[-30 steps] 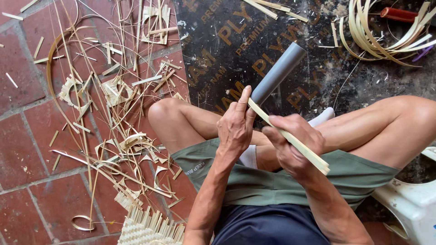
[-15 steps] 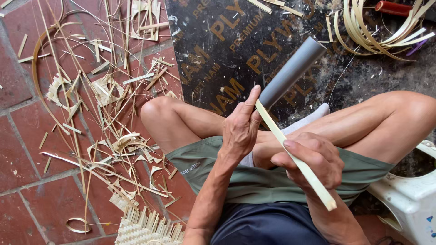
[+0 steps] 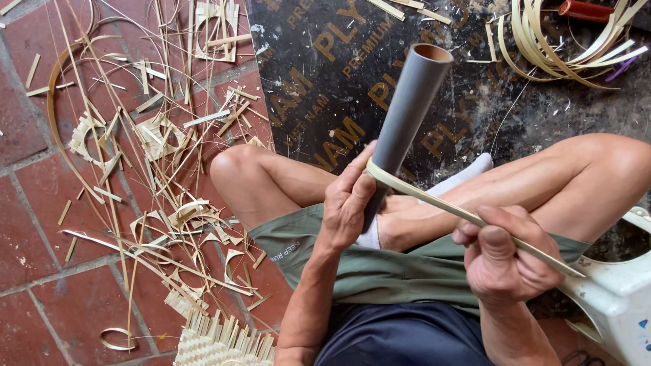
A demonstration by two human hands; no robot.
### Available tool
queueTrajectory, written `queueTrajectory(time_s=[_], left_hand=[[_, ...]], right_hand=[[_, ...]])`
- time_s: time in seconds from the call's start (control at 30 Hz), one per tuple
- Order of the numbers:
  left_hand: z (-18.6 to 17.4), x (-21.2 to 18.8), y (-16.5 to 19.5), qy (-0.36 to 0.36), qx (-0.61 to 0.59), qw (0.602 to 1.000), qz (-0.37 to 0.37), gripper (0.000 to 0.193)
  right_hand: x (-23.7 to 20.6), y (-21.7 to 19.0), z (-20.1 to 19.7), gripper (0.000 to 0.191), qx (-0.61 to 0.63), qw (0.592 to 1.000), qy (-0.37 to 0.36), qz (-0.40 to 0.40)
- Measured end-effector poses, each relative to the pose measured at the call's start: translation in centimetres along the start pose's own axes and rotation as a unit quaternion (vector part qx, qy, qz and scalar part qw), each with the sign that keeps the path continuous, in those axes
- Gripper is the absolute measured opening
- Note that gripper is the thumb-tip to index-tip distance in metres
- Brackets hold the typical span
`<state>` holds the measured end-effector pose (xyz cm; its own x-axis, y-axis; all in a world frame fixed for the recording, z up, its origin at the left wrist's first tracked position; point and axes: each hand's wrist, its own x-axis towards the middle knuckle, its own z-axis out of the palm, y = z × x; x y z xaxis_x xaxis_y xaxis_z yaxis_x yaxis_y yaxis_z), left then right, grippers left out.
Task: The person bends thin bamboo strips around a cylindrical form to create circular rings. They then apply glue to the ends of the rings and secure them with small clips to hold the shape while drying.
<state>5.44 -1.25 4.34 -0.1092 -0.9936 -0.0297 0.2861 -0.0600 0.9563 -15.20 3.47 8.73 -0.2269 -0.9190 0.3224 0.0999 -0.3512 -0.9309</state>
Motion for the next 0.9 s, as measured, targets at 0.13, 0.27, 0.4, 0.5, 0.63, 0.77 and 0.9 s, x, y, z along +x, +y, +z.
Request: queueTrajectory(time_s=[0.13, 0.27, 0.4, 0.5, 0.63, 0.77, 0.9], left_hand=[[2.1, -3.0, 1.3, -0.115, -0.305, 0.934, -0.146, 0.068], [4.2, -4.5, 1.5, -0.25, -0.498, 0.8, -0.223, 0.068], [5.7, -4.3, 1.2, -0.286, -0.635, 0.66, -0.282, 0.05], [7.6, -2.9, 0.3, -0.488, -0.698, 0.508, -0.132, 0.049], [8.0, -2.7, 0.1, -0.468, -0.689, 0.547, -0.085, 0.032], [5.2, -4.0, 1.2, -0.336, -0.59, 0.709, -0.19, 0.047], [1.9, -2.1, 1.1, -0.104, -0.178, 0.966, -0.16, 0.045]], right_hand=[[1.7, 2.4, -1.8, 0.029, 0.185, 0.98, 0.001, 0.076], [4.2, 4.9, 0.7, 0.023, 0.463, 0.859, -0.111, 0.189], [4.1, 4.5, 6.4, 0.03, 0.562, 0.757, -0.1, 0.319], [4.3, 3.0, 8.6, 0.032, 0.572, 0.734, -0.132, 0.341], [3.5, 0.8, 8.8, 0.03, 0.591, 0.683, -0.248, 0.35], [4.3, 3.0, 8.0, 0.029, 0.51, 0.728, -0.285, 0.359], [7.3, 6.7, 5.8, 0.029, 0.187, 0.894, -0.212, 0.347]])
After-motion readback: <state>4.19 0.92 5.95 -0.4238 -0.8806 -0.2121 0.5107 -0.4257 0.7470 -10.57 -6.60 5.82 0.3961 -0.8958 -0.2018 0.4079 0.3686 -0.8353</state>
